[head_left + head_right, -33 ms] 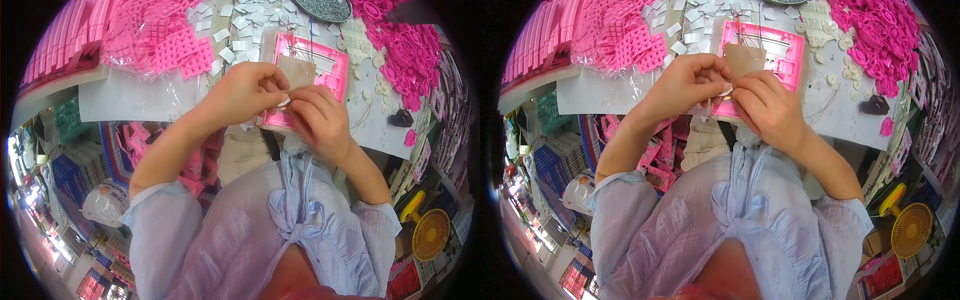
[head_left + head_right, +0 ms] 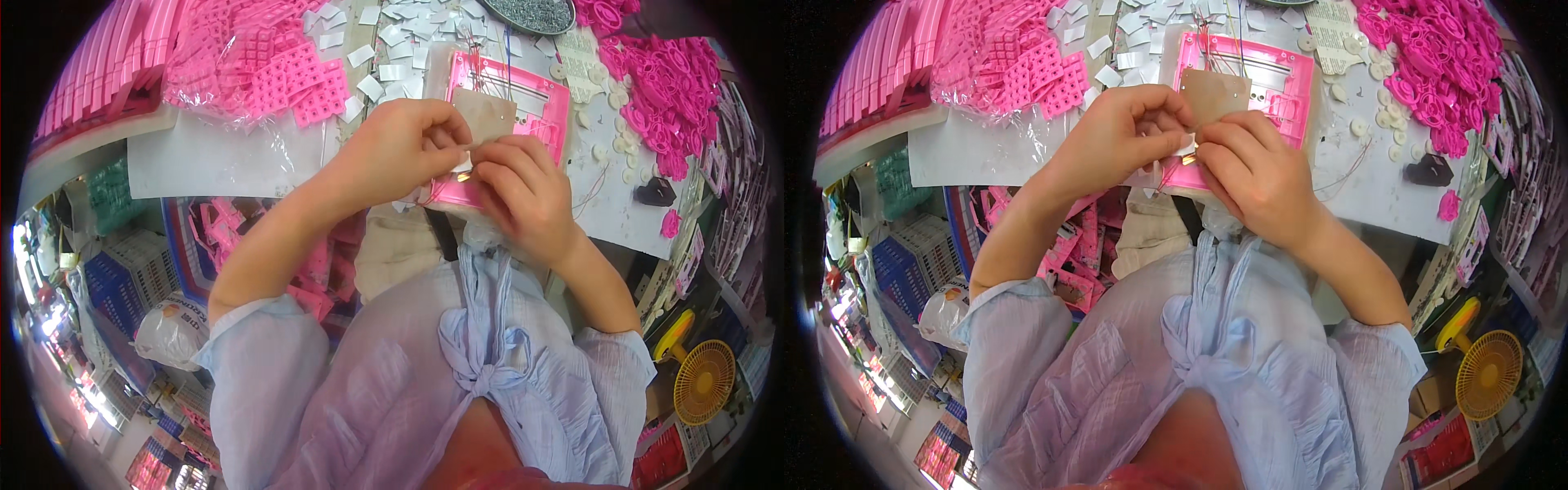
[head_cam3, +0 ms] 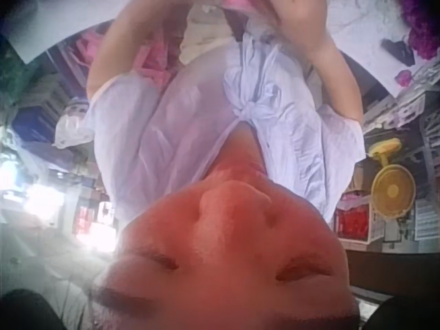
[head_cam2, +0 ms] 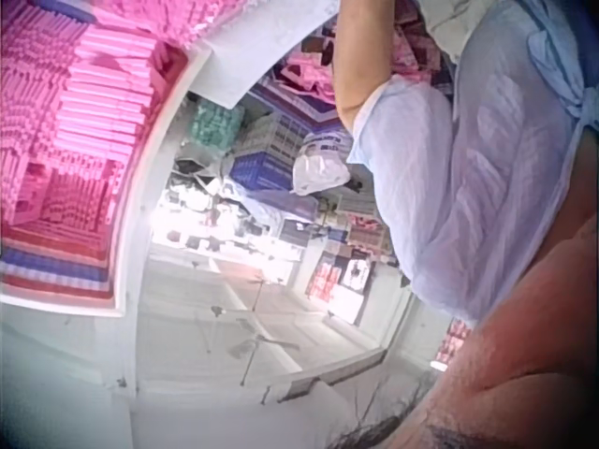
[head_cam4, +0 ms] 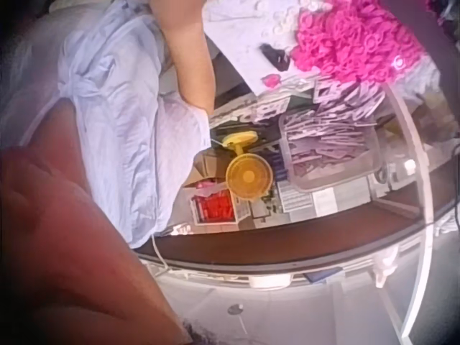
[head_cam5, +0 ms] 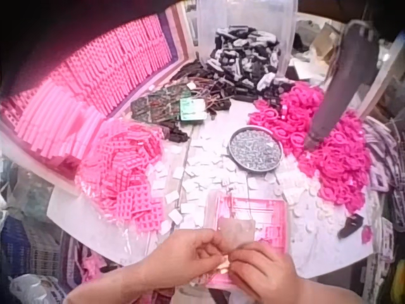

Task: Assembling electronic components into a pink toy house shell using a hand-held heat tool.

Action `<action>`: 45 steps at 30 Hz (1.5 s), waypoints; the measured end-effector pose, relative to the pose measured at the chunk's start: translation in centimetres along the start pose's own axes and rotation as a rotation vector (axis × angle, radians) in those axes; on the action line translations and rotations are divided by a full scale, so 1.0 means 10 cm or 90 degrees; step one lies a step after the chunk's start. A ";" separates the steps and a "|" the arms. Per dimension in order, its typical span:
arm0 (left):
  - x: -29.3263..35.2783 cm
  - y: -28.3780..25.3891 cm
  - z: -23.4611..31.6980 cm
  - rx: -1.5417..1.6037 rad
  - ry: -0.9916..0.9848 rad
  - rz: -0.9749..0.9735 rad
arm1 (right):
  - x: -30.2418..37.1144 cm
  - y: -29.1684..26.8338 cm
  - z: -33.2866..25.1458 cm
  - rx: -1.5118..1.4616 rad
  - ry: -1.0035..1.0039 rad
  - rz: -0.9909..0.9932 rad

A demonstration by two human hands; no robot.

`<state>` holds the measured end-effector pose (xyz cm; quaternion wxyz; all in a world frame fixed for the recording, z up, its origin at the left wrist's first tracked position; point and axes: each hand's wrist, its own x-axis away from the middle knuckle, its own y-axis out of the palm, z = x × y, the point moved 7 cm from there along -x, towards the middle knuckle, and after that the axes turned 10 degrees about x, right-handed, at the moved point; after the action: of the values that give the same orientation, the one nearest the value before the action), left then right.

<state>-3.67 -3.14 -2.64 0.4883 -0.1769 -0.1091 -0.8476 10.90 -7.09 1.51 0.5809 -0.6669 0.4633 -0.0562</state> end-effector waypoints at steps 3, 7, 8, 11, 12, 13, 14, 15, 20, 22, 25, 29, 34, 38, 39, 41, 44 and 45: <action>0.00 0.05 0.17 -0.208 0.211 -0.004 | 0.01 0.00 -0.03 0.050 0.000 -0.019; 0.06 0.16 0.23 -0.347 0.383 0.003 | 0.03 0.04 -0.06 0.113 -0.002 -0.030; 0.08 0.17 0.22 -0.361 0.412 0.005 | 0.03 0.05 -0.07 0.127 0.001 -0.031; 0.12 0.21 0.18 -0.393 0.460 0.008 | 0.02 0.07 -0.11 0.117 -0.003 -0.033; 0.13 0.21 0.16 -0.402 0.469 0.009 | 0.02 0.08 -0.11 0.112 -0.003 -0.040; 0.13 0.22 0.16 -0.405 0.460 0.003 | 0.02 0.09 -0.11 0.107 -0.003 -0.047; 0.13 0.22 0.17 -0.408 0.450 -0.004 | 0.02 0.10 -0.11 0.103 -0.002 -0.055; 0.13 0.22 0.17 -0.411 0.441 -0.010 | 0.02 0.11 -0.11 0.104 0.000 -0.061; 0.10 0.21 0.13 -0.391 0.434 -0.007 | -0.01 0.12 -0.12 0.110 0.015 -0.080; 0.10 0.22 0.11 -0.395 0.407 0.008 | 0.00 0.12 -0.11 0.106 0.036 -0.113; 0.10 0.09 0.17 -0.399 0.396 0.120 | 0.07 0.10 -0.12 0.062 0.069 -0.153; 0.33 -0.38 0.36 -0.395 0.505 0.418 | 0.14 -0.06 -0.04 0.005 0.075 -0.115; 0.73 0.06 -0.19 -0.360 0.355 0.214 | 0.10 -0.01 -0.01 0.043 0.016 -0.092; 0.75 -0.15 -0.09 -0.226 0.330 0.319 | 0.08 0.06 -0.05 0.125 -0.002 -0.101; 0.71 -0.18 0.02 -0.265 0.360 0.337 | 0.10 0.08 -0.07 0.143 0.007 -0.118; 0.59 -0.20 0.24 -0.344 0.421 0.376 | 0.17 0.10 -0.12 0.177 0.022 -0.148; 0.33 -0.21 0.37 -0.235 0.547 0.363 | 0.15 0.13 -0.14 0.181 0.025 -0.206; 0.20 -0.24 0.29 -0.053 0.445 0.321 | 0.14 0.14 -0.15 0.188 0.023 -0.231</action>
<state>-6.08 -2.50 0.76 0.6803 0.0803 0.1438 -0.7142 10.02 -8.99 0.13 0.6438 -0.6462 0.3328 -0.2389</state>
